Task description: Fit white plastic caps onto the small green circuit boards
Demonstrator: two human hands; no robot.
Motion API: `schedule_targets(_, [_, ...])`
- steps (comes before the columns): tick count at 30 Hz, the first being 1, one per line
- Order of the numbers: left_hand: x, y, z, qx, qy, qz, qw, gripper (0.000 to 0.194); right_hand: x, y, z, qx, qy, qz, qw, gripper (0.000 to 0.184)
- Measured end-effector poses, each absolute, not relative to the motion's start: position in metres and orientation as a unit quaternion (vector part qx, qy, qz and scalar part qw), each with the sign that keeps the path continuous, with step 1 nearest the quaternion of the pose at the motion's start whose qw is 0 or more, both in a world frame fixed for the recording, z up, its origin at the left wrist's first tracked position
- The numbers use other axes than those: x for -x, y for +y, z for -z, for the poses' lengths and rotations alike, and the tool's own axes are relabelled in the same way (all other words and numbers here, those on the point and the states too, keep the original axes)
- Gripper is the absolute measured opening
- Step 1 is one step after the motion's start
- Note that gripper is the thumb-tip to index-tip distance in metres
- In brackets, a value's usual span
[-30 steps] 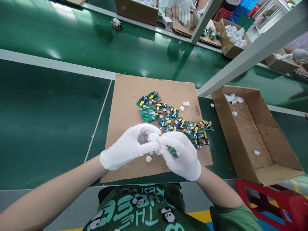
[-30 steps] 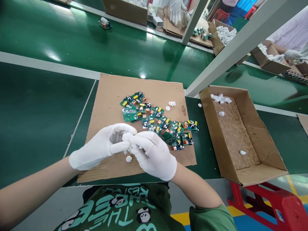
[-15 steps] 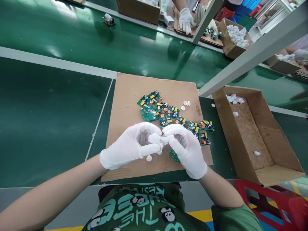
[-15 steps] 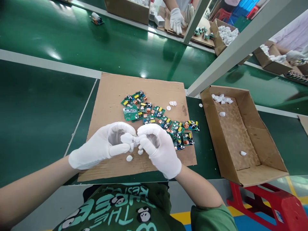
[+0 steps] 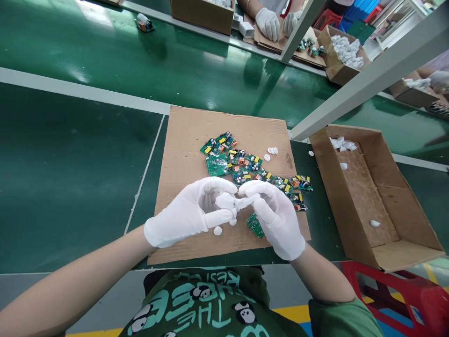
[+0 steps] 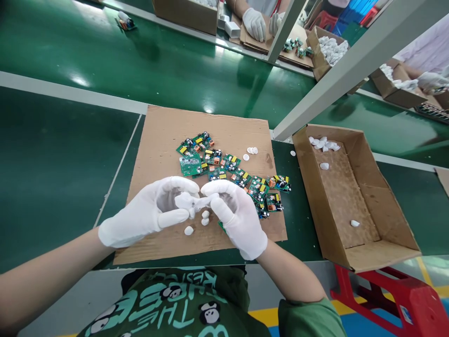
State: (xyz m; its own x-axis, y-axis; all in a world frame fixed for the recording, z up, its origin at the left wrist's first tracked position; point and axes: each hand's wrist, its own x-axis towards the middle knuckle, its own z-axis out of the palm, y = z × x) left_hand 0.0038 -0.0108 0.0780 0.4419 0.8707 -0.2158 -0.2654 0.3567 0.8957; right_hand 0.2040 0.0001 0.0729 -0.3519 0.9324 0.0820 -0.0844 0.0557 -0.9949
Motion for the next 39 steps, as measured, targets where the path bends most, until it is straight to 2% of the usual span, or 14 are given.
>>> schedule_targets(7, [-0.004, -0.010, -0.075, -0.388, 0.360, -0.425, 0.734, 0.026, -0.213, 0.006, -0.081, 0.333, -0.499, -0.613, 0.515, 0.009])
schedule_targets(14, [-0.001, -0.007, -0.076, -0.364, 0.400, -0.443, 0.715, 0.028, -0.215, 0.008, -0.081, 0.343, -0.470, -0.682, 0.443, 0.029])
schedule_targets(19, [-0.001, -0.006, -0.076, -0.354, 0.405, -0.455, 0.709, 0.029, -0.214, 0.010, -0.081, 0.339, -0.467, -0.687, 0.441, 0.018])
schedule_targets(23, [0.000, -0.007, -0.075, -0.349, 0.405, -0.461, 0.708, 0.030, -0.214, 0.011, -0.084, 0.346, -0.456, -0.703, 0.422, 0.021])
schedule_targets(25, [0.000, -0.007, -0.076, -0.347, 0.403, -0.464, 0.709, 0.029, -0.214, 0.012, -0.083, 0.346, -0.463, -0.700, 0.419, 0.016])
schedule_targets(29, [0.000, -0.007, -0.079, -0.342, 0.392, -0.467, 0.715, 0.026, -0.216, 0.013, -0.079, 0.324, -0.478, -0.693, 0.432, 0.039])
schedule_targets(30, [0.000, -0.007, -0.080, -0.342, 0.389, -0.468, 0.716, 0.025, -0.216, 0.013, -0.078, 0.326, -0.480, -0.692, 0.430, 0.040])
schedule_targets(34, [0.001, -0.008, -0.079, -0.348, 0.392, -0.466, 0.713, 0.026, -0.215, 0.015, -0.080, 0.335, -0.483, -0.690, 0.423, 0.023])
schedule_targets(39, [0.002, -0.008, -0.076, -0.363, 0.413, -0.467, 0.693, 0.028, -0.215, 0.012, -0.080, 0.343, -0.487, -0.683, 0.422, 0.019])
